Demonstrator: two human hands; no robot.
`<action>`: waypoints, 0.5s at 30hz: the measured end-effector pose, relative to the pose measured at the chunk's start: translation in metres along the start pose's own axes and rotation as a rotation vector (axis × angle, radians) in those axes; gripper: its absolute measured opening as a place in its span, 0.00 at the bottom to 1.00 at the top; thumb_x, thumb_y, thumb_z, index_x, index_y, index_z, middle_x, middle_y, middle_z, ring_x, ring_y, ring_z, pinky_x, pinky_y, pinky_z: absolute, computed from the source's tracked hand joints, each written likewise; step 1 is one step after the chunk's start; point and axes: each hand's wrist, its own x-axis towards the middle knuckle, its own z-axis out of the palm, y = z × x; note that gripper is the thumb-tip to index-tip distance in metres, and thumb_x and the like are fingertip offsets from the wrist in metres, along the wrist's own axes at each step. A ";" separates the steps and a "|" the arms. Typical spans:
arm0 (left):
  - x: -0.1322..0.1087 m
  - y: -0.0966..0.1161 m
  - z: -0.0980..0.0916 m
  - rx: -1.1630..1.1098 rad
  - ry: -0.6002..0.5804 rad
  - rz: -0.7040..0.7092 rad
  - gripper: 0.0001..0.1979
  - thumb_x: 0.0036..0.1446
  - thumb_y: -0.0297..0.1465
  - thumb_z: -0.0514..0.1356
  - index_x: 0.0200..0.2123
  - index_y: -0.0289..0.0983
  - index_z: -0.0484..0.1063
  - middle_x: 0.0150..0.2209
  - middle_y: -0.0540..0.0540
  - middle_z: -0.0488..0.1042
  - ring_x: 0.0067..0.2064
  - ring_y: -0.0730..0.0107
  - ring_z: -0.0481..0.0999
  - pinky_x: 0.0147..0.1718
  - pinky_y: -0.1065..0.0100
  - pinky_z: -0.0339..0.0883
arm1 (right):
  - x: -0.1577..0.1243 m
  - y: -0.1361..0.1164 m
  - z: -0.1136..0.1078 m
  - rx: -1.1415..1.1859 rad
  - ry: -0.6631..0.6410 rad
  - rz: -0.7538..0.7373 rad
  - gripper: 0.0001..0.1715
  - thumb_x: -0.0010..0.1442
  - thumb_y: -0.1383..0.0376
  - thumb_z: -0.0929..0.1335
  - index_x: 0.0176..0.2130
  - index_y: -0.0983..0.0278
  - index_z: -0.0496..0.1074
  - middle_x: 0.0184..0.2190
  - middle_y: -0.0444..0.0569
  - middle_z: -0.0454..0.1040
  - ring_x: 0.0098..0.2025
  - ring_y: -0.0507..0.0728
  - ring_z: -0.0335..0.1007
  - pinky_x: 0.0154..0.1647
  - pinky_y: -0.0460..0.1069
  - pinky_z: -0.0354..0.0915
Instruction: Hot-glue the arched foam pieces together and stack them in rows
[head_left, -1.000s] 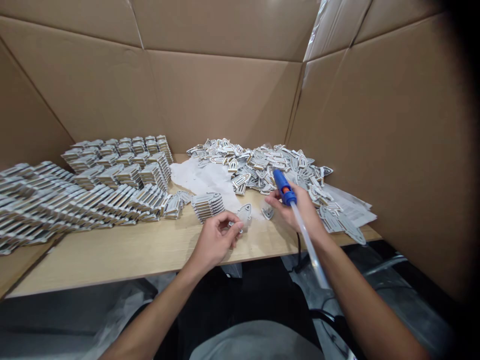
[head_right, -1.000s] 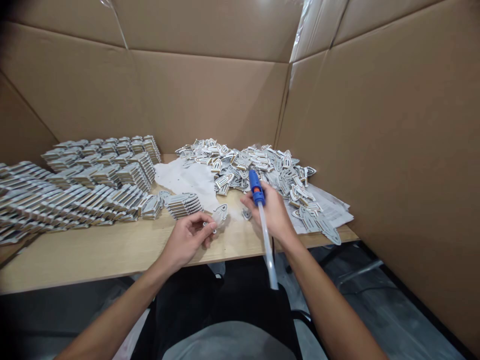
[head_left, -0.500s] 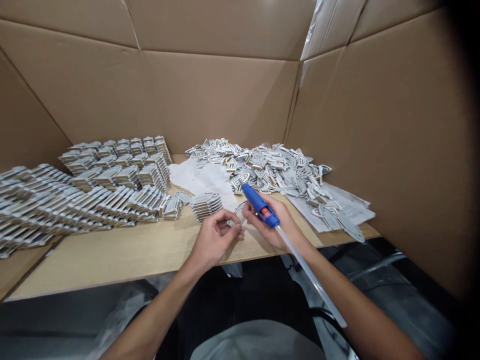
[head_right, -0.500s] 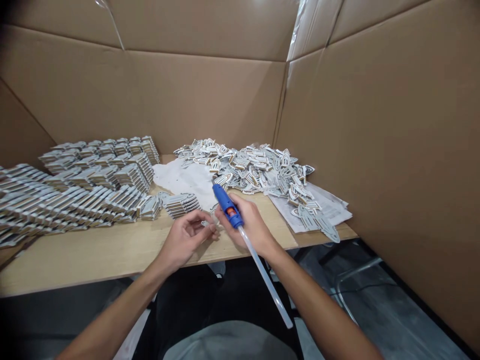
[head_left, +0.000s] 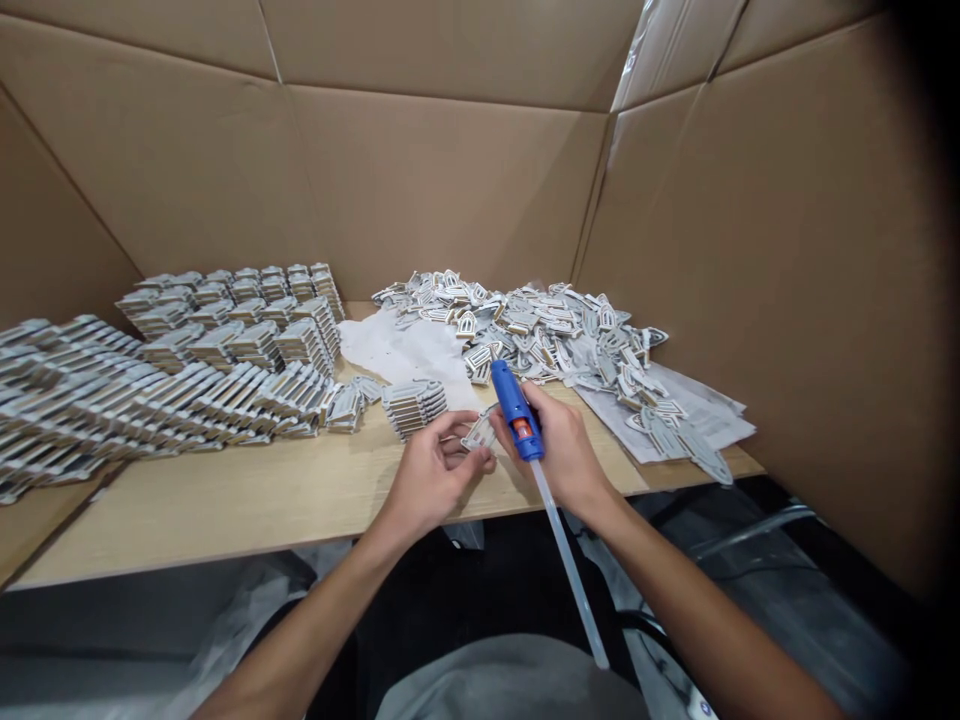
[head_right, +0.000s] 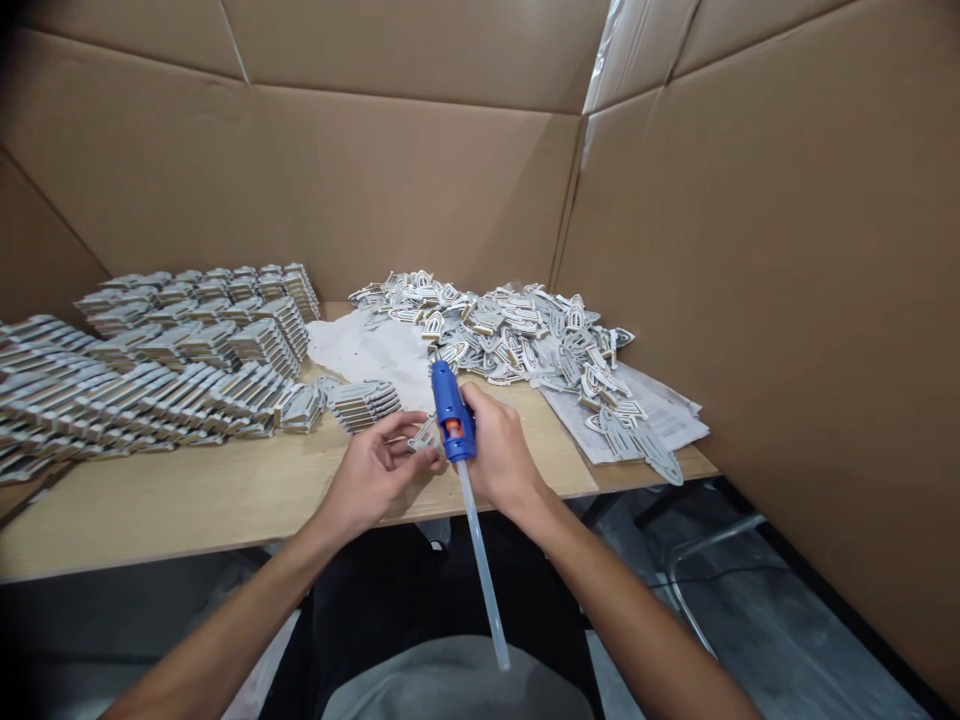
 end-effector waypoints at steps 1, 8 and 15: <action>0.000 -0.001 0.000 -0.018 -0.008 0.000 0.27 0.54 0.41 0.75 0.52 0.34 0.72 0.43 0.44 0.76 0.37 0.64 0.85 0.41 0.63 0.82 | -0.001 0.000 0.001 0.004 -0.006 -0.004 0.15 0.59 0.63 0.72 0.33 0.58 0.59 0.25 0.40 0.67 0.26 0.53 0.58 0.29 0.47 0.57; 0.002 0.002 0.002 -0.119 0.012 0.018 0.25 0.51 0.44 0.76 0.40 0.34 0.71 0.37 0.47 0.77 0.37 0.67 0.82 0.37 0.63 0.84 | 0.002 -0.007 0.002 -0.046 0.035 -0.132 0.11 0.62 0.62 0.71 0.39 0.61 0.64 0.42 0.52 0.71 0.39 0.58 0.69 0.39 0.50 0.64; -0.001 0.006 0.004 -0.202 -0.069 0.006 0.29 0.53 0.45 0.75 0.44 0.39 0.63 0.37 0.48 0.80 0.37 0.64 0.85 0.39 0.61 0.84 | 0.001 -0.005 -0.004 0.196 -0.055 0.053 0.13 0.64 0.56 0.72 0.43 0.62 0.70 0.35 0.46 0.76 0.30 0.55 0.71 0.34 0.49 0.66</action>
